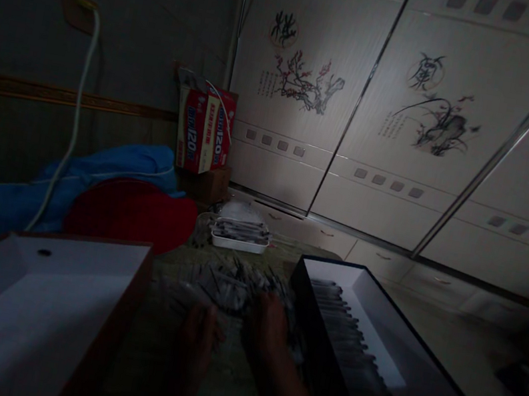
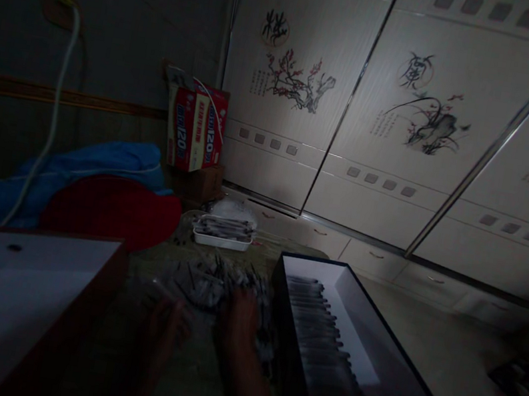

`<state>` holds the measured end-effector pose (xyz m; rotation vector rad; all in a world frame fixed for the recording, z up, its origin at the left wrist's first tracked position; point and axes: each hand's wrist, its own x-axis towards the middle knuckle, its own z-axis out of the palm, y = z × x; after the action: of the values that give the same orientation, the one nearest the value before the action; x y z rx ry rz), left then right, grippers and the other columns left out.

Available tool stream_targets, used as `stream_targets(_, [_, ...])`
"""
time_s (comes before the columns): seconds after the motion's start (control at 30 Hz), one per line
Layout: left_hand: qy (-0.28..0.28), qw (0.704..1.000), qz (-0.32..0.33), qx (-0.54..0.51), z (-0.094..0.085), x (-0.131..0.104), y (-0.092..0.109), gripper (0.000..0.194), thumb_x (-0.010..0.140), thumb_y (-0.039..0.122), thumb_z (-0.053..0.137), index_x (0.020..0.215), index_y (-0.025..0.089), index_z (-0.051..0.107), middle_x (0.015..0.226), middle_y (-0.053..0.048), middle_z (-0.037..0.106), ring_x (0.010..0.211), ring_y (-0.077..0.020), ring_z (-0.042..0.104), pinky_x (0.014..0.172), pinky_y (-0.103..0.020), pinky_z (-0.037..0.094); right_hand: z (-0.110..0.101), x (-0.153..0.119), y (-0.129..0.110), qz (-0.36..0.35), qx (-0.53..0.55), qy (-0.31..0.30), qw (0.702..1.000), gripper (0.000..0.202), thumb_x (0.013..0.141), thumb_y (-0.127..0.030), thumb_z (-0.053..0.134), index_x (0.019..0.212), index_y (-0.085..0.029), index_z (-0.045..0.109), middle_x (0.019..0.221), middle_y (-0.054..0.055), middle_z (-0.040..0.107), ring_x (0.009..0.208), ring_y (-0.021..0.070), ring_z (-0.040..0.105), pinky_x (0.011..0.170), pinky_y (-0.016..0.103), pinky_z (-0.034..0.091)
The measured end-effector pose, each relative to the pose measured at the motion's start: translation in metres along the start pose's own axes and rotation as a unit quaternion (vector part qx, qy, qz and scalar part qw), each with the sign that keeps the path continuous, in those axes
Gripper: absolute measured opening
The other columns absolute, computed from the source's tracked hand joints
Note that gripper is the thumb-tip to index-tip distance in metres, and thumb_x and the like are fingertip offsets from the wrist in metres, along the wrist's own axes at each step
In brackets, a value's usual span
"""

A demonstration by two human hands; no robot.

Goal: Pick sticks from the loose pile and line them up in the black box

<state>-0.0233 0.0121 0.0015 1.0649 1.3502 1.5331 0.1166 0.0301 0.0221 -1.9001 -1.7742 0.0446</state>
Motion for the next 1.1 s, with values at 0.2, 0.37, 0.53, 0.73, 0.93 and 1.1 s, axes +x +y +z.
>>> stream_targets(0.2, [0.003, 1.000, 0.003, -0.010, 0.000, -0.002, 0.003, 0.038, 0.072, 0.059, 0.054, 0.066, 0.022, 0.049, 0.042, 0.006, 0.052, 0.037, -0.0125, 0.049, 0.039, -0.022, 0.038, 0.012, 0.029, -0.011, 0.012, -0.072, -0.030, 0.997, 0.023, 0.077, -0.009, 0.047, 0.086, -0.013, 0.068, 0.087, 0.015, 0.066, 0.083, 0.0230, 0.059, 0.069, 0.030, 0.039])
stream_targets(0.37, [0.015, 1.000, 0.001, -0.019, 0.000, -0.002, 0.009, 0.038, 0.070, 0.060, 0.056, 0.065, 0.022, 0.051, 0.040, 0.005, 0.053, 0.036, -0.0127, 0.049, 0.039, -0.022, 0.038, 0.006, 0.018, -0.013, 0.019, -0.084, -0.041, 0.995, 0.022, 0.077, -0.011, 0.048, 0.085, -0.013, 0.068, 0.088, 0.014, 0.067, 0.083, 0.0226, 0.061, 0.068, 0.029, 0.040])
stream_targets(0.53, [0.019, 0.997, -0.017, -0.074, -0.001, 0.007, 0.004, 0.033, 0.066, 0.052, 0.064, 0.063, 0.020, 0.054, 0.044, 0.002, 0.061, 0.040, -0.0155, 0.059, 0.046, -0.025, 0.045, -0.015, -0.015, -0.003, 0.043, -0.070, -0.024, 0.996, 0.021, 0.076, -0.015, 0.049, 0.087, -0.016, 0.067, 0.084, 0.011, 0.067, 0.078, 0.0219, 0.062, 0.064, 0.028, 0.041])
stream_targets(0.73, [0.016, 0.962, -0.118, -0.247, 0.001, 0.014, 0.000, 0.036, 0.054, 0.045, 0.075, 0.068, 0.017, 0.055, 0.056, -0.003, 0.070, 0.050, -0.0207, 0.066, 0.051, -0.031, 0.052, -0.033, -0.051, 0.019, 0.024, 0.180, 0.122, 0.976, 0.027, 0.085, -0.033, 0.043, 0.087, -0.016, 0.064, 0.085, 0.008, 0.066, 0.078, 0.0192, 0.061, 0.070, 0.027, 0.045])
stream_targets(0.93, [-0.004, 0.929, -0.153, -0.338, 0.000, 0.008, 0.006, 0.033, 0.053, 0.035, 0.078, 0.071, 0.018, 0.056, 0.063, -0.001, 0.071, 0.058, -0.0193, 0.068, 0.059, -0.032, 0.054, -0.040, -0.072, 0.021, 0.095, 0.312, 0.164, 0.931, 0.029, 0.086, -0.043, 0.045, 0.088, -0.018, 0.061, 0.082, 0.003, 0.064, 0.078, 0.0174, 0.060, 0.068, 0.024, 0.045])
stream_targets(1.1, [-0.019, 0.913, -0.162, -0.375, -0.002, 0.013, -0.009, 0.034, 0.049, 0.027, 0.081, 0.073, 0.018, 0.058, 0.067, -0.001, 0.071, 0.062, -0.0218, 0.069, 0.062, -0.035, 0.054, -0.038, -0.078, 0.013, 0.071, 0.311, 0.148, 0.936, 0.027, 0.086, -0.041, 0.046, 0.085, -0.018, 0.061, 0.080, 0.003, 0.064, 0.076, 0.0166, 0.060, 0.067, 0.023, 0.044])
